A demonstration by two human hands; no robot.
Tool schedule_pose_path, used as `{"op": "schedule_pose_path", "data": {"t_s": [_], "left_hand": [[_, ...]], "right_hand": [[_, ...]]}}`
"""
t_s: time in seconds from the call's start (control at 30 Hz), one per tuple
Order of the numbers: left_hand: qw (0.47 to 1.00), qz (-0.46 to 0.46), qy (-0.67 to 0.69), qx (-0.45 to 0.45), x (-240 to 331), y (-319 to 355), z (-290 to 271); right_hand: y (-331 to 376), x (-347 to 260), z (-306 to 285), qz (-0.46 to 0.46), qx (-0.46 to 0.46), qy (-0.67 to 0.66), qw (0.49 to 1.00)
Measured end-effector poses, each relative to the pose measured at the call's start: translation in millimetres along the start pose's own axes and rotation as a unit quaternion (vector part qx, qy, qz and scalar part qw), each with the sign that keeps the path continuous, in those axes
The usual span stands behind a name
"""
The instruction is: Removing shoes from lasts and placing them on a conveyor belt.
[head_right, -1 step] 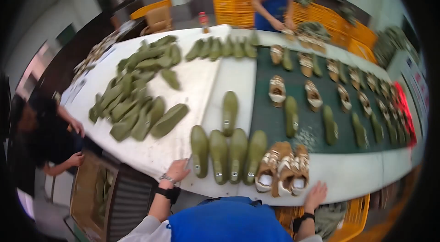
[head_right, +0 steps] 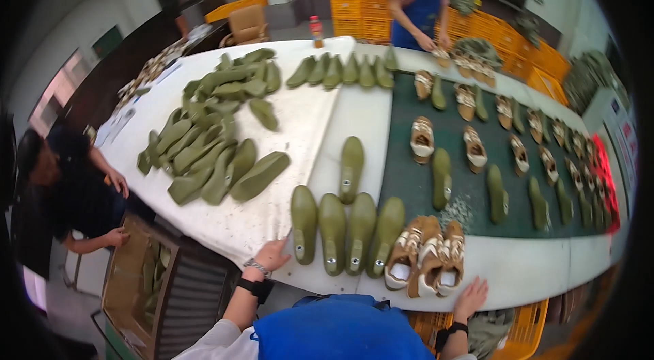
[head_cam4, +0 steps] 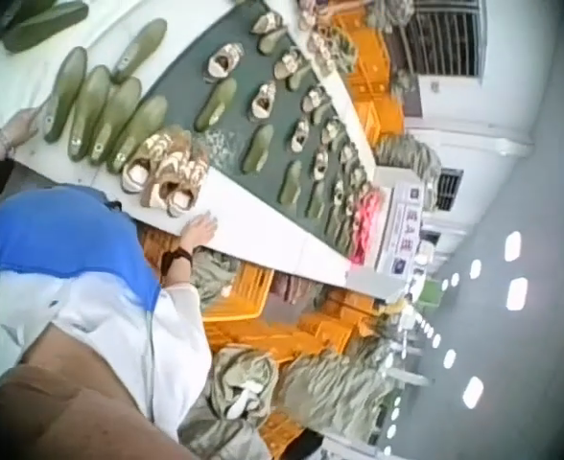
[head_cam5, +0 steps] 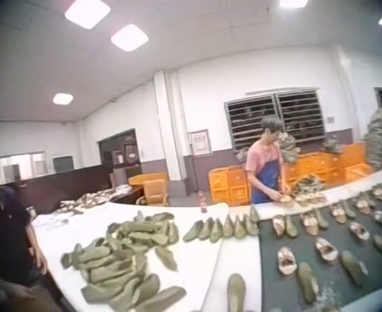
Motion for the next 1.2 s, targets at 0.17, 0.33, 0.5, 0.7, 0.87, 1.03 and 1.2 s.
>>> {"op": "schedule_pose_path", "data": {"t_s": [0.17,0.33,0.5,0.7,0.87,1.03,1.2], "left_hand": [[0.993,-0.103,0.043,-0.031,0.0,31.7,-11.8],[0.954,-0.021,-0.053,0.295,-60.7,-5.7,-94.3],[0.973,-0.108,-0.014,0.205,-144.7,-80.2,-141.0],[0.961,-0.259,0.087,-0.031,-163.1,-172.6,-155.6],[0.973,-0.219,-0.035,-0.063,-85.9,-203.9,-152.0],[0.986,0.074,-0.04,0.142,-8.3,-212.9,-167.3],[0.936,0.286,-0.037,0.203,10.5,-214.6,-132.1]], "right_hand": [[-10.5,-46.2,-10.0,0.043,-0.044,0.012,0.998],[-9.6,-30.8,0.0,0.077,-0.002,0.029,0.997],[-10.7,-28.7,3.5,0.052,0.065,0.02,0.996],[-3.0,-48.5,0.2,0.034,0.09,-0.003,0.995],[0.7,-47.5,-3.2,0.079,0.043,-0.019,0.996],[-3.2,-50.9,-9.6,0.072,0.051,-0.028,0.996],[-2.6,-45.2,-7.7,0.062,0.047,-0.044,0.996]]}}
Point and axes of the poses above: each hand's wrist, its own y-axis away from the middle knuckle, its own z-axis out of the palm, x = y × z, the point moved 5 cm from there along -y, towards the middle knuckle, and after that the axes turned 13 degrees about -x, right-handed, at the moved point
